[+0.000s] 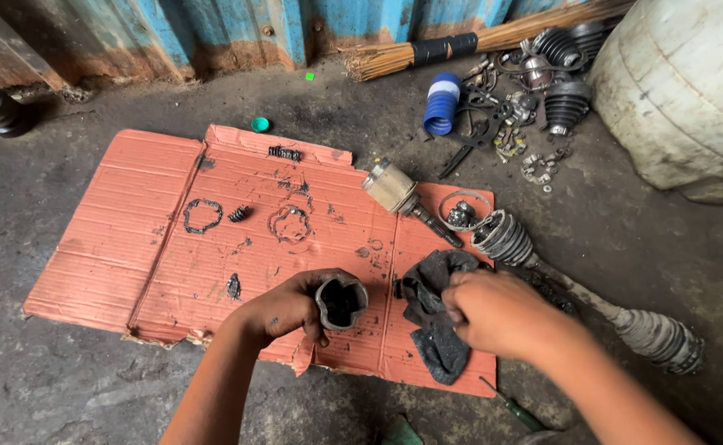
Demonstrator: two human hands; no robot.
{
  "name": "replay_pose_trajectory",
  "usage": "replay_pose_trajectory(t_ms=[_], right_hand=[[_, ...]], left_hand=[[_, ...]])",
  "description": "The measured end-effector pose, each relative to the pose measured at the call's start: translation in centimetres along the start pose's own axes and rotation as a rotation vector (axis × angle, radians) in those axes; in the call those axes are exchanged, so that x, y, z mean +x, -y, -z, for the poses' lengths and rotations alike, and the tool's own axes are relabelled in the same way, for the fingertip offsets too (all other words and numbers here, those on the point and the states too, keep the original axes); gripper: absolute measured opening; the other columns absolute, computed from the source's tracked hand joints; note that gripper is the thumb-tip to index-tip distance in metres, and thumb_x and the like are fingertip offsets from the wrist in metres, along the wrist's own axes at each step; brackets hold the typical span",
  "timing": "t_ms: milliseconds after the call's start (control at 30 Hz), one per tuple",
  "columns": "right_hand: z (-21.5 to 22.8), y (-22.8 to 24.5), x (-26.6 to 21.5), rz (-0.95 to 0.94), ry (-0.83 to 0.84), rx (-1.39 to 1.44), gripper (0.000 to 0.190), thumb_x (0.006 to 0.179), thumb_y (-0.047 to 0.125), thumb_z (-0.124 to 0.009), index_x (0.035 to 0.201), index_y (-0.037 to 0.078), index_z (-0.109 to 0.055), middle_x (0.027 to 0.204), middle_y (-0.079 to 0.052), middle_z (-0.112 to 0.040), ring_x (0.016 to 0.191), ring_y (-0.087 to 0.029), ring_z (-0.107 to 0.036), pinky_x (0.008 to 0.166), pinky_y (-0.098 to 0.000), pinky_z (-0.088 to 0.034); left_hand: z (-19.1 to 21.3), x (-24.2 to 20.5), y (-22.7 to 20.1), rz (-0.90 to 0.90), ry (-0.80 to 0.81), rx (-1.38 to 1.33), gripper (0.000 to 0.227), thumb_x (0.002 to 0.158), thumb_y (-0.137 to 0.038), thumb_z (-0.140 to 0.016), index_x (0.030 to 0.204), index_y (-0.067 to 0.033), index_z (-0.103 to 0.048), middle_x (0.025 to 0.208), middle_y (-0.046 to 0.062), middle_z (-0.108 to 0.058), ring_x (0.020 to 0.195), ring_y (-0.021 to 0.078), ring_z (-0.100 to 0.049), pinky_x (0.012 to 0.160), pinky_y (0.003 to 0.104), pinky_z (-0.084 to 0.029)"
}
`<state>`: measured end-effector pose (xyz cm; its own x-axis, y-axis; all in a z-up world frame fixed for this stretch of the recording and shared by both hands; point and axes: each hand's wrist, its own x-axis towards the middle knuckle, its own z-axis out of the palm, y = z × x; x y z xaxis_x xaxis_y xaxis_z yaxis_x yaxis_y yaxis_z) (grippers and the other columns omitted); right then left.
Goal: The person wipes an automotive CV joint cup and an axle with a cloth while sitting on the floor.
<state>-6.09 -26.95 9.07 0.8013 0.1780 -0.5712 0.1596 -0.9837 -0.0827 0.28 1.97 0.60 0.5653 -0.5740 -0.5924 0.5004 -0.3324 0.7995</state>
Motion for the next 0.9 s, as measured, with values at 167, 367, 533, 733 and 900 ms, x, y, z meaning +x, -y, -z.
replay_pose_trajectory(t_ms=[167,367,533,733,900], right_hand=[[-2.0,-0.1,1.3,0.031,-0.151,-0.145,0.065,0.063,0.038,-0.092,0.117,0.01,-0.067,0.12,-0.01,-0.068,0.118,-0.032,-0.062,0.098,-0.0555,-0.045],[-0.9,1.5,1.7,-0.028,-0.099,-0.17,0.032,0.077,0.028,-0.085,0.1,0.012,-0.071,0.114,-0.006,-0.069,0.117,-0.028,-0.062,0.104,-0.0561,-0.042],[1.4,1.0,0.7,0.029,-0.196,0.248,0.032,0.079,0.035,-0.081,0.086,0.008,-0.066,0.088,-0.007,-0.071,0.09,-0.025,-0.068,0.088,-0.0421,-0.052],[1.1,1.1,0.9,0.401,-0.426,0.78,0.026,0.084,0.029,-0.077,0.083,0.006,-0.066,0.08,-0.008,-0.071,0.082,-0.021,-0.068,0.078,-0.0366,-0.053],[-0.6,5.6,0.2,0.497,-0.247,0.585,0.026,0.092,0.031,-0.069,0.097,0.006,-0.063,0.092,-0.008,-0.068,0.086,-0.025,-0.069,0.08,-0.0401,-0.054]], left_hand=[[0.0,0.6,0.6,-0.015,0.003,0.005,0.089,0.046,0.02,-0.061,0.129,-0.0131,-0.067,0.108,0.009,-0.072,0.09,0.026,-0.07,0.069,0.039,-0.064],[0.1,0.3,0.0,0.088,-0.058,-0.01,0.088,0.048,0.021,-0.06,0.128,-0.0132,-0.068,0.112,0.007,-0.072,0.099,0.0282,-0.07,0.069,0.041,-0.064],[0.4,0.8,1.2,0.009,-0.004,-0.058,0.089,0.046,0.02,-0.061,0.129,-0.0123,-0.067,0.111,0.007,-0.072,0.1,0.0255,-0.069,0.07,0.039,-0.063],[0.3,1.0,1.2,-0.026,0.008,-0.019,0.088,0.047,0.02,-0.064,0.129,-0.0088,-0.067,0.106,0.01,-0.071,0.094,0.0279,-0.069,0.071,0.038,-0.063],[-0.4,1.0,0.8,-0.013,-0.027,0.011,0.091,0.046,0.019,-0.068,0.132,-0.0106,-0.065,0.105,0.009,-0.072,0.095,0.0248,-0.069,0.073,0.037,-0.063]])
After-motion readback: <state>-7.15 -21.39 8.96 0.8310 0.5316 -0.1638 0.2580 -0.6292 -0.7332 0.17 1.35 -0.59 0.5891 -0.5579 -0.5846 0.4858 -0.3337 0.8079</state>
